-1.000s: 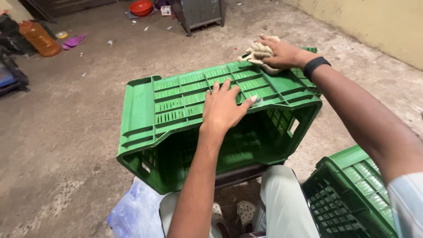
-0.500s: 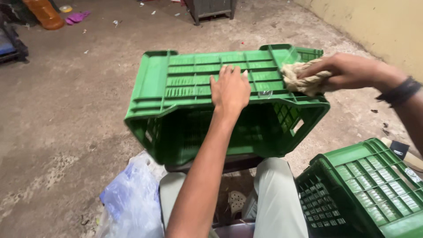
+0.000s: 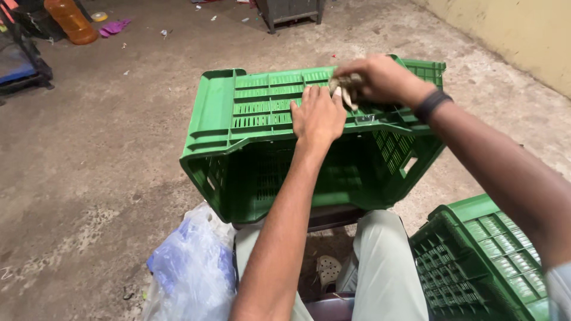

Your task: The person wipes the exterior and interior surfaces of a green plastic crate using a cloth. The crate is turned over and repositioned to access different sides while the person scrubs the grid and solid areas.

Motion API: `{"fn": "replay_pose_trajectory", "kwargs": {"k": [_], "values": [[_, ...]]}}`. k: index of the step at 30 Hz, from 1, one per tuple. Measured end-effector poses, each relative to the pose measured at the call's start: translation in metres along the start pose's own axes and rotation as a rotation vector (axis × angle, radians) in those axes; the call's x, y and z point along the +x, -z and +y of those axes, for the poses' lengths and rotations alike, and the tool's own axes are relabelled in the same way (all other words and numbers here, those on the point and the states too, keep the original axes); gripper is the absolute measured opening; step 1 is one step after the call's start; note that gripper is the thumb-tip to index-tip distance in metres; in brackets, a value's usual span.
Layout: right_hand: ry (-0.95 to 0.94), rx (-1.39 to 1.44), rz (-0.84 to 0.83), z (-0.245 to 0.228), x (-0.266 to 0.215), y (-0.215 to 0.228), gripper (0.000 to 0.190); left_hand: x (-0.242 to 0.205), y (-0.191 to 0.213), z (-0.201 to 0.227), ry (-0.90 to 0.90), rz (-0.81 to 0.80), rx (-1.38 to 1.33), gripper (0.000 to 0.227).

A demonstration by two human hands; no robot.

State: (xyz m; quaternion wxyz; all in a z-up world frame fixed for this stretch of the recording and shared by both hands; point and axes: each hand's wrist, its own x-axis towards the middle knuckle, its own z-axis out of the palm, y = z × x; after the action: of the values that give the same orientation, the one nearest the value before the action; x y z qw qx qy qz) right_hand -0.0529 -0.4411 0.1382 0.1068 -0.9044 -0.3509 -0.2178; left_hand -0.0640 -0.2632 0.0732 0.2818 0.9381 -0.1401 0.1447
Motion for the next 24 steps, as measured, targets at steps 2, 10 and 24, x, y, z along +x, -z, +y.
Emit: {"fn": "replay_pose_trajectory", "kwargs": {"k": [2,10,24], "values": [[-0.021,-0.148,-0.027,0.030,0.022,-0.003,0.047,-0.007,0.003,0.003,0.010,0.049,0.042,0.053],[-0.248,-0.273,-0.069,0.019,0.063,-0.044,0.041,0.002,0.040,-0.018,-0.061,-0.150,-0.075,0.065],[-0.085,-0.252,-0.030,-0.093,-0.071,0.056,0.052,-0.047,0.148,-0.144,-0.002,-0.054,0.078,0.061]]}}
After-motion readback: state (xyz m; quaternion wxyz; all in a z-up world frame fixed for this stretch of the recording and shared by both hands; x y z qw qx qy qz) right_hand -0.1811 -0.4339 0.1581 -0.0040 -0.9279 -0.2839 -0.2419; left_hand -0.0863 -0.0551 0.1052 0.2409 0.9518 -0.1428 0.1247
